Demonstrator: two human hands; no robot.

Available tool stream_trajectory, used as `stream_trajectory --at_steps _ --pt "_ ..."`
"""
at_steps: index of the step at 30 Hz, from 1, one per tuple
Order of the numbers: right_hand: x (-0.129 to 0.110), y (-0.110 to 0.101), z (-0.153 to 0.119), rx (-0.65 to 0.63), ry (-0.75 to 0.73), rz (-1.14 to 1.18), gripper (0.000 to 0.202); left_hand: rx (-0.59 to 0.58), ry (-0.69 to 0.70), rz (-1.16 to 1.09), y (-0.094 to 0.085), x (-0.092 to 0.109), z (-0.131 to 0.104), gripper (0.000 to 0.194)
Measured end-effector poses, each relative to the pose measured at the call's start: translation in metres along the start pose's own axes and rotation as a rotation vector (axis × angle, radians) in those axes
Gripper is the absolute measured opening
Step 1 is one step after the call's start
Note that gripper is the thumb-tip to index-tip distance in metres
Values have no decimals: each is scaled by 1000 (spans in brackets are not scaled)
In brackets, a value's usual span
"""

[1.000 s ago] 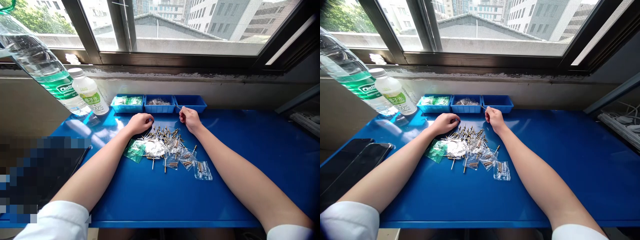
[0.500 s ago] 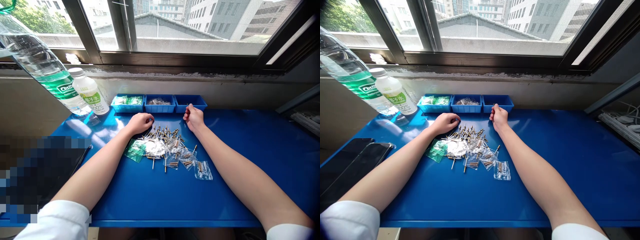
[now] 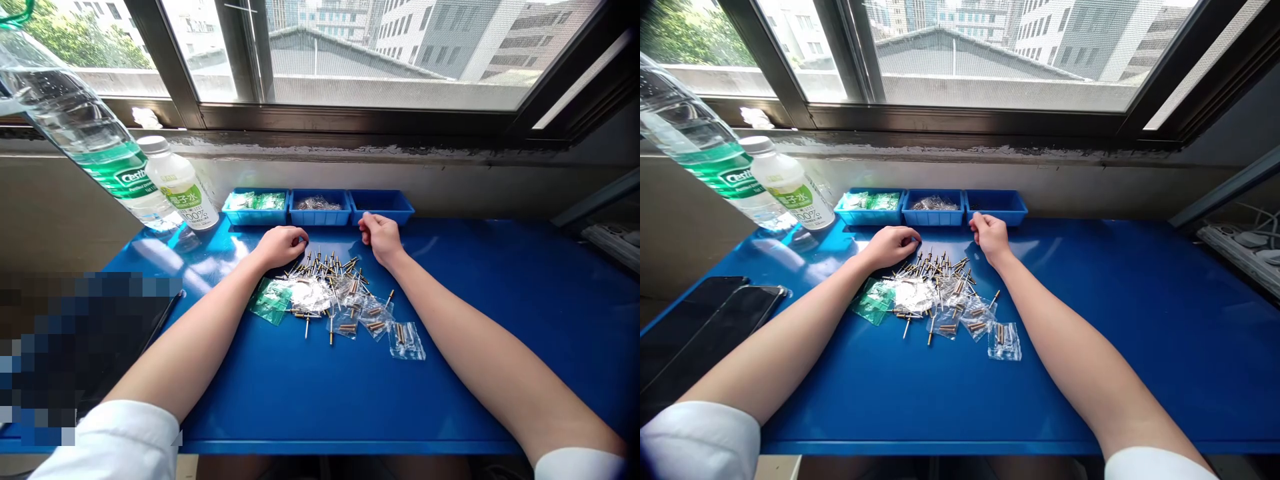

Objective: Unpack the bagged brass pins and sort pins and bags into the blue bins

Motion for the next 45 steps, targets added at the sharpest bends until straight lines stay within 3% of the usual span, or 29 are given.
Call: stream_trajectory --at_steps 3,6,14,27,31,34,40,45 --pt "-18 29 -25 -296 -287 -274 21 2 2 1 0 -1 0 29" --pt "-20 49 -52 -557 -463 -466 21 6 4 -3 1 -1 0 30" --pt "-14 57 -61 -709 -582 -643 24 4 -6 4 0 0 0 28" --pt "-16 56 -57 -699 -511 -568 11 4 -9 9 -1 0 1 28" --pt "-11 53 -51 -691 -412 -505 16 1 -4 5 -1 1 0 28" --pt "-8 46 -40 -611 -287 -397 21 1 0 5 0 1 0 28" --pt "-9 22 -15 -296 -97 -32 29 3 7 9 1 0 0 29" --pt "-6 18 -12 -234 -33 63 35 -4 1 8 1 0 0 28"
Point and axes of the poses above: each hand's wrist, its own z-axis towards the middle knuckle, its own y-axis out of the palm, x = y × z, the point moved 10 cm from there along z, towards the middle knuckle, and after that the axes turned 14 degrees about x, right-handed, at the moved point
